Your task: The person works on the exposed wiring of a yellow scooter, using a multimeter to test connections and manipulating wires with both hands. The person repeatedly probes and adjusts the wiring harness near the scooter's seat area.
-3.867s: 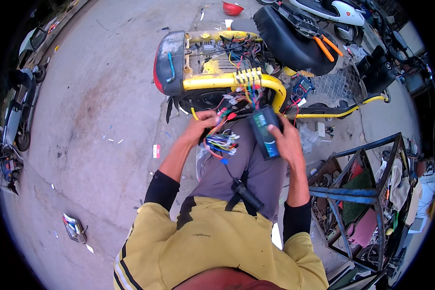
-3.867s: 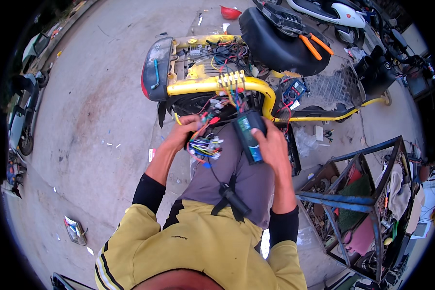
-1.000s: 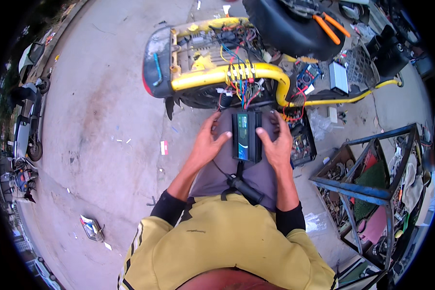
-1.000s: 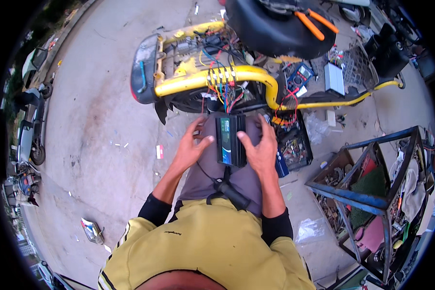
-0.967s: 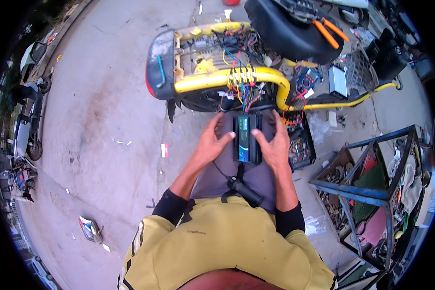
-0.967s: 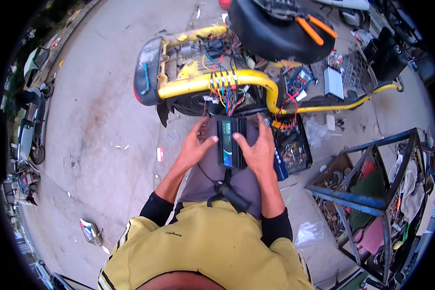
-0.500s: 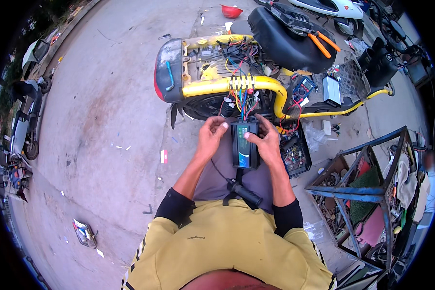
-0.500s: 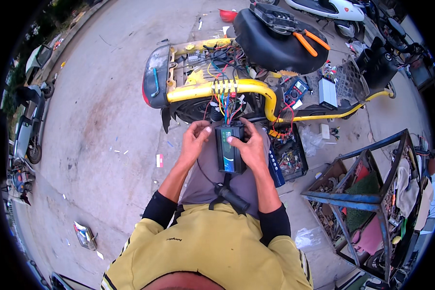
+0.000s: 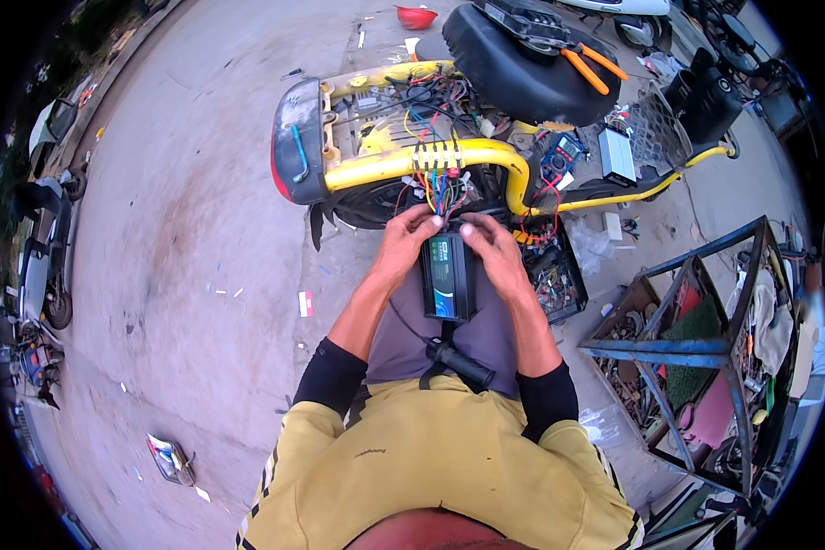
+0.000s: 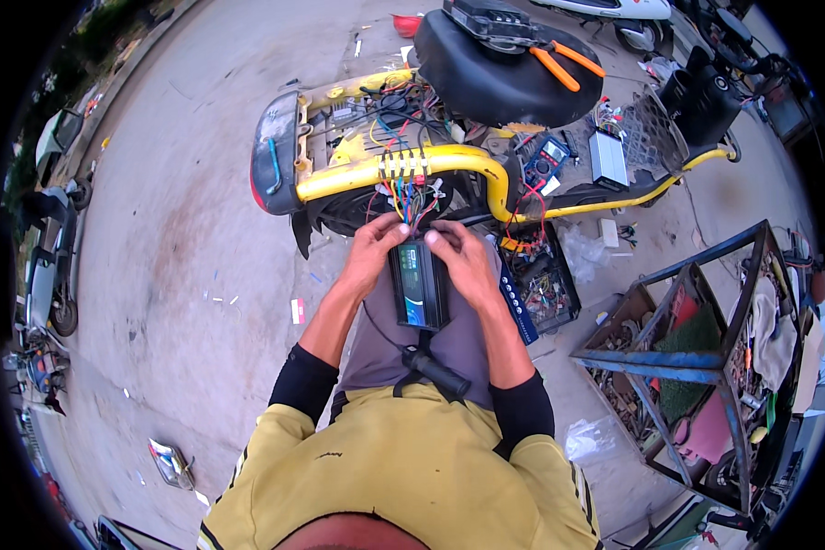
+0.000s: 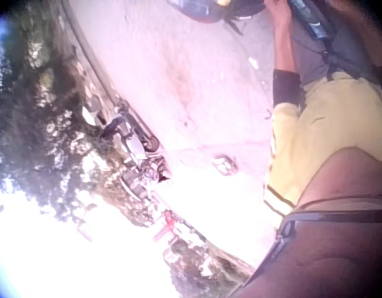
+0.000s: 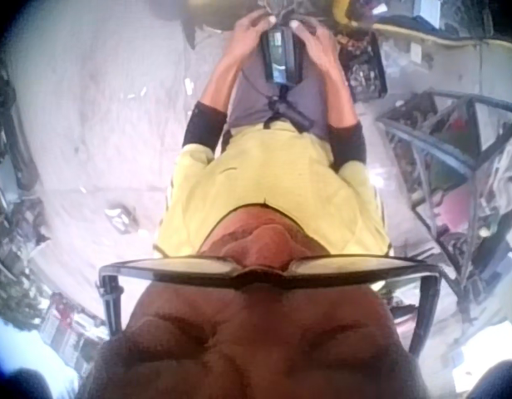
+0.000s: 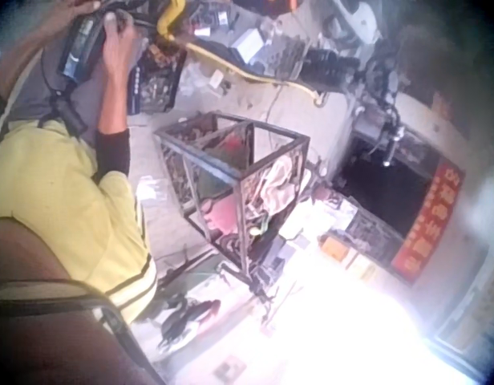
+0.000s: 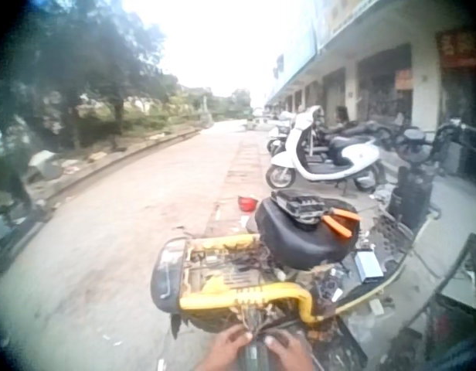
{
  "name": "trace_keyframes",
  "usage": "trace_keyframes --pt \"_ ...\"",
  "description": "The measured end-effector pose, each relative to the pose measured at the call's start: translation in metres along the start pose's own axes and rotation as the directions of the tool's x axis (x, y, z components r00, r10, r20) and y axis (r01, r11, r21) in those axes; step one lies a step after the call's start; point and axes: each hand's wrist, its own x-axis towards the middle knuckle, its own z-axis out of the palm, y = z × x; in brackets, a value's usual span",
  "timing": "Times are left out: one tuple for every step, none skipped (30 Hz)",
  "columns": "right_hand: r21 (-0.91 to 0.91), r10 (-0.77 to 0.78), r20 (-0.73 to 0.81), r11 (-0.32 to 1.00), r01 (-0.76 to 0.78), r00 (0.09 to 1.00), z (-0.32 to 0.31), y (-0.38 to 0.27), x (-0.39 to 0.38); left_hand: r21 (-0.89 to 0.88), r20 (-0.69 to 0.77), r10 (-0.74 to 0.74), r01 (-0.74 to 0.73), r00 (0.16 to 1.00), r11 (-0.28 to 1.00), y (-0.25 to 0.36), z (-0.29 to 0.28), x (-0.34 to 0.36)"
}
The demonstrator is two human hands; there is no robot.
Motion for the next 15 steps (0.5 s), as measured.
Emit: trace_keyframes --pt "0.061 0.052 -0.009 0.997 -0.051 0.999 -0.002 0.001 0.006 0.021 0.004 -0.005 0.005 1.000 1.000 -0.002 -0.003 0.004" --pt "0.196 0.085 -0.026 0.978 -0.078 0.996 -0.002 0.008 0.014 0.044 0.010 -0.011 0.010 1.000 0.999 -0.003 -0.004 0.006" --pt "0.237 0.106 -0.028 0.967 -0.097 0.994 -0.004 0.012 0.020 0.037 0.022 -0.022 0.021 1.000 0.999 -0.004 -0.003 0.008" --pt "0.280 0.125 -0.025 0.953 -0.113 0.992 -0.003 0.009 0.026 0.033 0.030 -0.031 0.030 0.999 0.999 -0.003 -0.003 0.010" --pt "0.322 0.143 -0.022 0.938 -0.128 0.990 -0.001 0.005 0.031 0.030 0.038 -0.039 0.038 0.998 0.999 -0.003 -0.003 0.011" --pt "0.428 0.194 0.060 0.881 -0.201 0.979 -0.002 0.000 0.034 -0.017 0.046 -0.053 0.054 0.998 0.998 -0.005 -0.003 0.013" --pt "0.510 0.149 0.073 0.844 -0.166 0.986 0.000 0.001 0.039 -0.063 0.055 -0.066 0.070 0.996 0.996 -0.006 -0.003 0.015" --pt "0.589 0.103 0.082 0.798 -0.132 0.991 0.003 0.005 0.043 -0.109 0.064 -0.079 0.086 0.995 0.990 -0.007 -0.003 0.016" --pt "0.662 0.055 0.088 0.743 -0.099 0.995 0.003 0.007 0.046 -0.128 0.074 -0.097 0.106 0.992 0.986 -0.008 -0.004 0.017" --pt "0.721 0.049 0.041 0.690 -0.064 0.998 0.002 0.007 0.047 -0.150 0.082 -0.117 0.128 0.990 0.980 -0.007 -0.006 0.016" --pt "0.744 0.037 0.004 0.668 -0.028 0.999 0.004 0.008 0.046 -0.171 0.089 -0.137 0.150 0.987 0.974 -0.007 -0.006 0.016" --pt "0.765 0.026 -0.032 0.645 0.008 0.999 0.006 0.010 0.045 -0.161 0.095 -0.131 0.145 0.987 0.976 -0.007 -0.007 0.016" --pt "0.782 0.016 -0.071 0.622 0.046 0.997 0.006 0.012 0.043 -0.152 0.104 -0.124 0.139 0.987 0.979 -0.005 -0.005 0.016" --pt "0.792 0.020 -0.078 0.609 0.050 0.997 0.006 0.014 0.041 -0.143 0.112 -0.118 0.134 0.987 0.981 -0.004 -0.003 0.015" --pt "0.806 0.004 -0.072 0.589 0.056 0.997 0.006 0.016 0.040 -0.134 0.093 -0.097 0.109 0.991 0.985 -0.005 -0.002 0.015"
